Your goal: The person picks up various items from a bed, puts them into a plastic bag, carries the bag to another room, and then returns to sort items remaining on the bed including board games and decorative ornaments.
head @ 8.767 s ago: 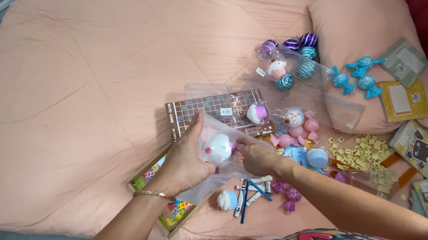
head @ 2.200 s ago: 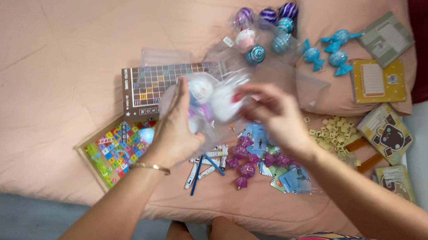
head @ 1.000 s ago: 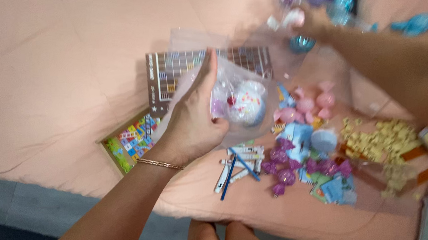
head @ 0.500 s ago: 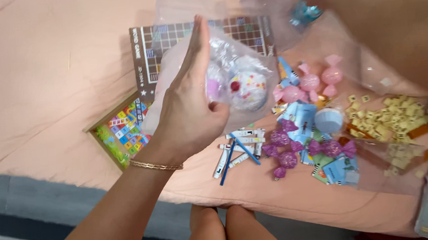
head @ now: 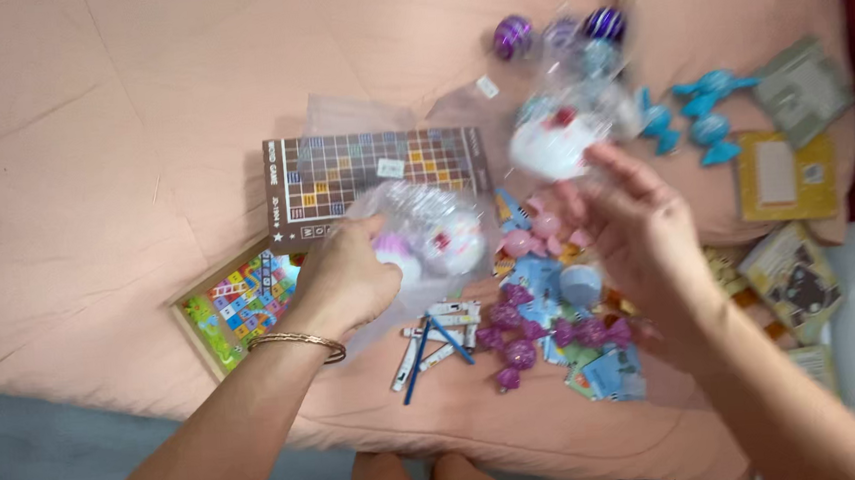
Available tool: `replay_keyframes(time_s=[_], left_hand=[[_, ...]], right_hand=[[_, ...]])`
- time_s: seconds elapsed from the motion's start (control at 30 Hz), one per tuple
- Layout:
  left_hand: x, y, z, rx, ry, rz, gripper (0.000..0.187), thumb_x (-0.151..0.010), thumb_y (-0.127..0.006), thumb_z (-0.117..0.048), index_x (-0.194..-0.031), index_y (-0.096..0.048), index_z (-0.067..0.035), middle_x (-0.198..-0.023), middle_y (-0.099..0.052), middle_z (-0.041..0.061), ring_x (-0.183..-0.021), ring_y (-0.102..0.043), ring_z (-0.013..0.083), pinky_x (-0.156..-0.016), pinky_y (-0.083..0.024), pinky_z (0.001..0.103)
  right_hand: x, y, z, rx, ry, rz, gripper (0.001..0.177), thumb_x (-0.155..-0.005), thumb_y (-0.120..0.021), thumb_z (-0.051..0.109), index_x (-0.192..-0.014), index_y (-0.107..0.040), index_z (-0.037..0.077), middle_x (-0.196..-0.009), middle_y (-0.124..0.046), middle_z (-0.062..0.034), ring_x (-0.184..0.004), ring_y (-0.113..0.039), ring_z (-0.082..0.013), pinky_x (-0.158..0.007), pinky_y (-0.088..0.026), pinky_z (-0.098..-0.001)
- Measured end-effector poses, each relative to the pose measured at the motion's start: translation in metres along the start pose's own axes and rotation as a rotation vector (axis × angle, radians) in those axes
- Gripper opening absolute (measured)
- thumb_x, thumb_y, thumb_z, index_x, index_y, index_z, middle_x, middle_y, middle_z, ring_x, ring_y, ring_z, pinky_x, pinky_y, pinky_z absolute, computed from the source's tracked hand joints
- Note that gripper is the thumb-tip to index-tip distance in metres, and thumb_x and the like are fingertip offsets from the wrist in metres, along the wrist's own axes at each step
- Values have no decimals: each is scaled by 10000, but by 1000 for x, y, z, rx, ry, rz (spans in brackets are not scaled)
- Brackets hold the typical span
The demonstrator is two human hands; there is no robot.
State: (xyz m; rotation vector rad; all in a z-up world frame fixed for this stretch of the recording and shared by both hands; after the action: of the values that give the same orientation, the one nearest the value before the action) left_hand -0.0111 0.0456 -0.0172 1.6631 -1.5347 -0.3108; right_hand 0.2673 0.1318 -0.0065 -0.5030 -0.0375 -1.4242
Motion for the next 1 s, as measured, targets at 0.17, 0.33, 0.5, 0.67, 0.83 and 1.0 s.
replay_keyframes(time_s=[0.17, 0.33, 0.5, 0.67, 0.83, 1.0], left_hand=[[43, -3, -19, 281, 264, 105, 625, -755, -693, -85, -1376, -619, -90, -1030, -800, 167, -739, -755, 253, -688, -595, 401], [89, -1, -57, 367, 150, 120, 1045, -736, -733, -56, -1634, -202, -128, -1294, -670, 127, -700, -757, 268, -653, -630, 398], [127, -2, -88, 203, -334, -176, 1001, -657, -740, -69, -1543, -277, -25, -1464, -511, 221, -1253, -599, 320, -1005, -502, 357], [158, 8, -100, 199, -527, -192, 978, -665, -679, -22, -1552, -269, 27, -1569, -406, 253, -1417, -470, 355, -1107, -430, 365], [176, 10, -110, 223, -546, -67, 1019, -656, -611, -14, -1602, -232, -15, -1525, -469, 239, -1343, -550, 332, -1047, -499, 340], [192, 16, -117, 257, -772, -188, 1009, -659, -645, -10, -1594, -264, 24, -1459, -537, 285, -1288, -597, 388, -1033, -510, 396]], right_hand=[[56, -21, 1, -74, -96, 118, 384, -947, -577, -41, -1330, -556, -58, -1038, -716, -162, -965, -730, -227, -936, -584, -336], [82, -36, -7, 325, 83, 301, 336, -913, -730, -4, -1221, -596, -17, -994, -692, -99, -869, -653, -152, -772, -526, -281], [121, -63, 4, 603, 356, 505, 464, -909, -739, 152, -1305, -503, 101, -1049, -645, -102, -944, -644, -173, -794, -548, -310], [135, -83, 20, 999, 662, 622, 404, -876, -670, 238, -1219, -660, 26, -1134, -628, -199, -1030, -643, -322, -871, -527, -419], [119, -89, -11, 1490, 412, 564, 325, -880, -675, 330, -1069, -708, 66, -1121, -705, -206, -1053, -684, -375, -928, -542, -460], [98, -108, -19, 1578, 612, 572, 425, -733, -768, 365, -1085, -724, 132, -1132, -729, -131, -1076, -685, -342, -889, -542, -481]])
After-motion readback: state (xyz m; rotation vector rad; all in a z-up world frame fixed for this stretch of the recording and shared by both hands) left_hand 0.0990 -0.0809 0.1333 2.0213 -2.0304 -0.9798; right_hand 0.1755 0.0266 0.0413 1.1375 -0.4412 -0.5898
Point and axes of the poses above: each hand's wrist, its own x-axis away from the middle knuckle, its own y-axis out of the back of the hand, z = x × y, the point moved 5 cm from there along -x, towards the middle knuckle
